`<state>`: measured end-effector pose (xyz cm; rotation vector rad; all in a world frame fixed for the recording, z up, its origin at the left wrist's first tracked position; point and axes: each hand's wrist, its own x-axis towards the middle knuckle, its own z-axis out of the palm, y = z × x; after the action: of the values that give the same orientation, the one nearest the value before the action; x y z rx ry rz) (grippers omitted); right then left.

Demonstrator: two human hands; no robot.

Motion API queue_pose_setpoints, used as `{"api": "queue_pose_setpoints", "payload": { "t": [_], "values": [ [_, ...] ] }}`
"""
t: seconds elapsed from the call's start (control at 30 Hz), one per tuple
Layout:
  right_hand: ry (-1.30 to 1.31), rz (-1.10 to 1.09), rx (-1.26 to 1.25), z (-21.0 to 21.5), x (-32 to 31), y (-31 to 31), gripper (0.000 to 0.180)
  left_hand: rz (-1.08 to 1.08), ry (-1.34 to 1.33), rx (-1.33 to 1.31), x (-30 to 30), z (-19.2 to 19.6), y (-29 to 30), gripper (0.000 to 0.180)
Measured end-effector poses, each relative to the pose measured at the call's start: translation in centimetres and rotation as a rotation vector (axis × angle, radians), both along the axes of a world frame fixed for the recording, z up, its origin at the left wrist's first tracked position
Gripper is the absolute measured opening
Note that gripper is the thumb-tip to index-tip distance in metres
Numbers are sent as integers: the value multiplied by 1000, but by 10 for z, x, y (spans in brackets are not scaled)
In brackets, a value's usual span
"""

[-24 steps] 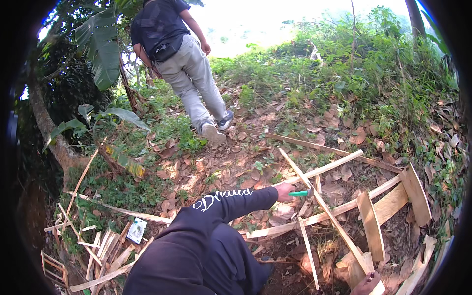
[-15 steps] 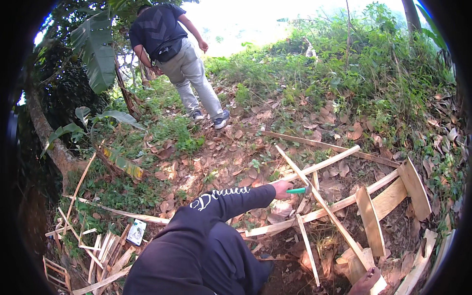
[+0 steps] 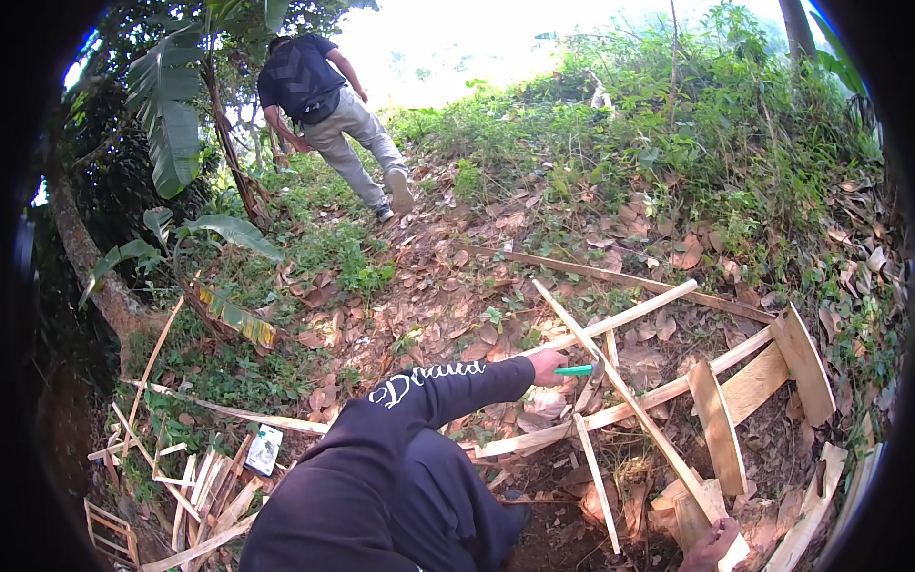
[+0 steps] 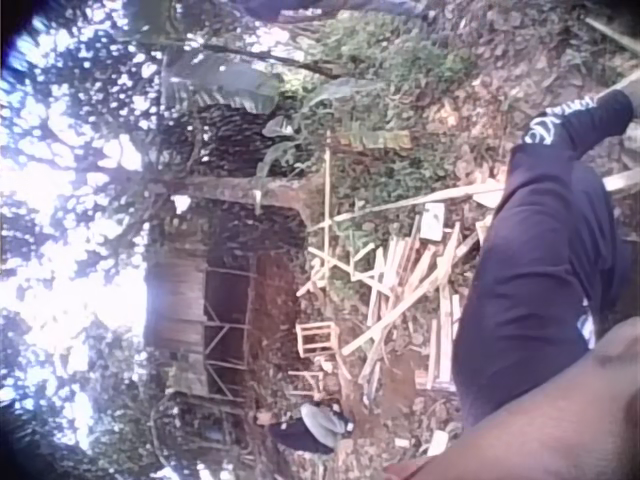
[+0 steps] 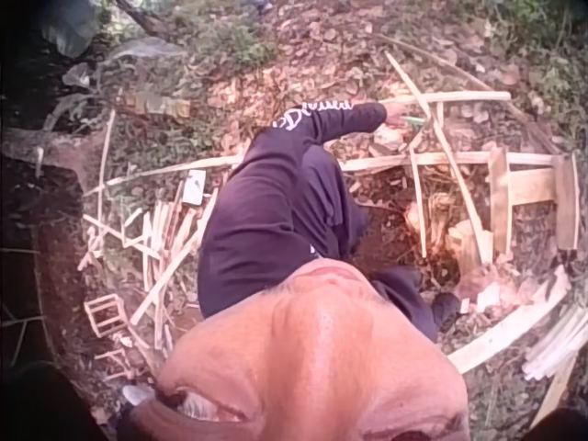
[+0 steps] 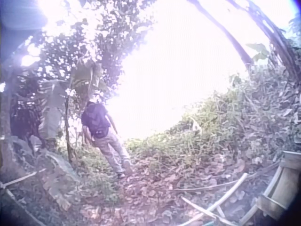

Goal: The person assembles a rectangular wooden frame using pre-cut lumber pieces and a hammer. They position the pieces on the ground, align the joints, and drive nails into the wood to secure the structure. The person lifts the frame to inspect the assembly and continues hammering to ensure stability.

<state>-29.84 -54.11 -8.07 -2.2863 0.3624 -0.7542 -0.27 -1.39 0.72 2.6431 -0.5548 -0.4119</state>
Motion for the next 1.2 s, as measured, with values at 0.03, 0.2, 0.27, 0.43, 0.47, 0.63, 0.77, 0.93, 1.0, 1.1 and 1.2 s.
{"api": "queue_pose_setpoints", "payload": {
  "t": [0.03,0.2,0.27,0.43,0.47,0.63,0.77,0.93,1.0,1.1,1.2],
  "values": [
    [-32,23,-20,-2,0,0,15,5,-9,12,-3,-3,5,25],
    [43,-7,78,4,-4,10,14,23,24,30,-8,2,7,28],
    [24,2,82,9,-1,20,12,37,35,39,-6,-1,16,29],
    [29,-162,158,32,18,16,8,-91,-88,84,33,39,-16,35],
    [-38,-119,-11,37,16,12,8,35,55,86,26,33,-23,32],
    [75,-60,224,58,24,39,8,310,388,-163,2,77,-14,11],
    [47,-109,213,65,3,18,7,190,521,-538,-18,105,-104,17],
    [45,-120,262,60,5,26,10,95,702,-420,-38,129,-139,24],
    [-2,-142,445,46,5,25,11,76,712,-410,-51,137,-159,24],
    [-24,-137,638,39,5,14,12,36,736,-415,-56,137,-180,25],
    [-14,-107,689,38,6,10,13,-3,735,-407,-59,138,-196,24]
  ]
}}
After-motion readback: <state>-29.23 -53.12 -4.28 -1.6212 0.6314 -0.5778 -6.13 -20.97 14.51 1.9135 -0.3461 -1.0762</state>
